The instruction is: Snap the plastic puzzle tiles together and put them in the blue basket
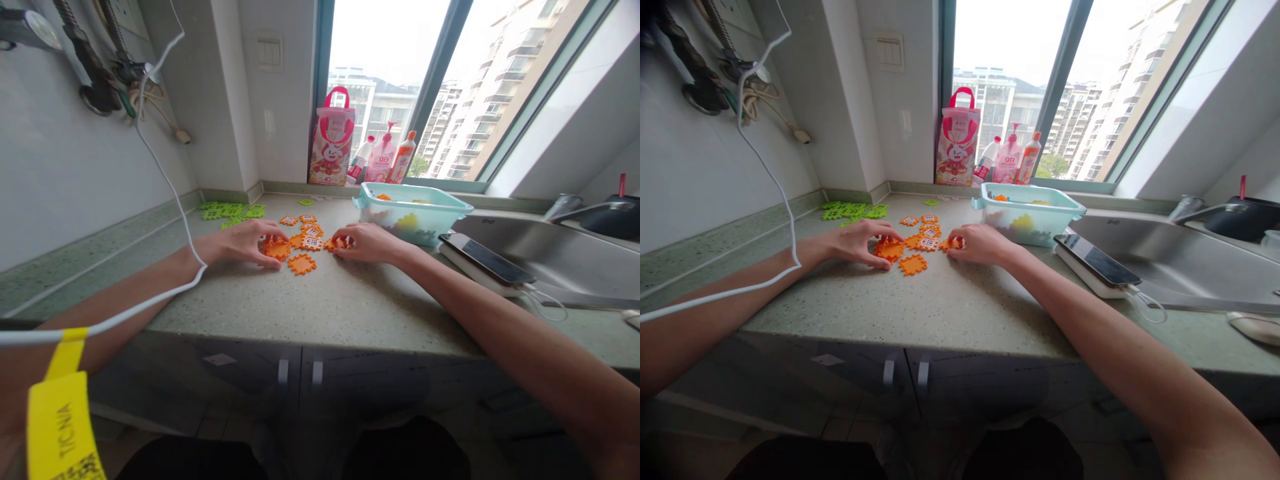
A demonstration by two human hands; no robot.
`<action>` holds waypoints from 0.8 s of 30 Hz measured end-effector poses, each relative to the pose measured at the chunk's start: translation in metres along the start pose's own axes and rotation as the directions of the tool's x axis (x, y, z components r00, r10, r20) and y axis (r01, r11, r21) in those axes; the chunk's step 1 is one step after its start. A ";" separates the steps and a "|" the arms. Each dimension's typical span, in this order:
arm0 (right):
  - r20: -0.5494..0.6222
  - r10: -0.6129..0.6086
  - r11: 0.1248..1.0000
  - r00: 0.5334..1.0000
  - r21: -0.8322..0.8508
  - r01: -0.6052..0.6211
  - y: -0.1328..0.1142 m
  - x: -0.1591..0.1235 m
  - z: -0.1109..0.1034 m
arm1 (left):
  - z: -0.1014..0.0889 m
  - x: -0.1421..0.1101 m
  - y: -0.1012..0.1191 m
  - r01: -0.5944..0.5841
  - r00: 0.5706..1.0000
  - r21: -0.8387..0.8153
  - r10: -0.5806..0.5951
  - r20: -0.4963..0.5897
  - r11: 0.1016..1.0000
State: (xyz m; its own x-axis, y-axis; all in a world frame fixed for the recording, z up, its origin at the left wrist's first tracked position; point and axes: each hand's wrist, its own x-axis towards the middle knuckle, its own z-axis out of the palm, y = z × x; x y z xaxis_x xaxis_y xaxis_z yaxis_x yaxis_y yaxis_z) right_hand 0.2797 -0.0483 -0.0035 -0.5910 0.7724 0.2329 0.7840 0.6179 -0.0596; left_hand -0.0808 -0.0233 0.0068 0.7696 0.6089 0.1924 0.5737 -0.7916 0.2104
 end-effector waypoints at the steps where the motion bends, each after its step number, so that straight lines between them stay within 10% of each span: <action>1: 0.000 -0.004 1.000 1.000 -0.001 0.004 0.000 0.000 0.000 | 0.001 0.000 0.000 0.009 1.000 0.014 -0.009 0.004 1.000; 24: -0.056 -0.016 0.999 0.998 0.040 0.018 -0.003 0.001 0.003 | 0.006 0.004 0.003 -0.055 0.997 -0.062 0.051 -0.063 0.997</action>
State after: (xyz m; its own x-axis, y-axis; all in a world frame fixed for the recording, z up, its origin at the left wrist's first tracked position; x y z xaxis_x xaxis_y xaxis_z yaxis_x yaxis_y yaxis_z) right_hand 0.2760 -0.0485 -0.0060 -0.5921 0.7529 0.2874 0.7648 0.6374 -0.0939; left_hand -0.0744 -0.0231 0.0028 0.7788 0.5694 0.2634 0.5116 -0.8194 0.2587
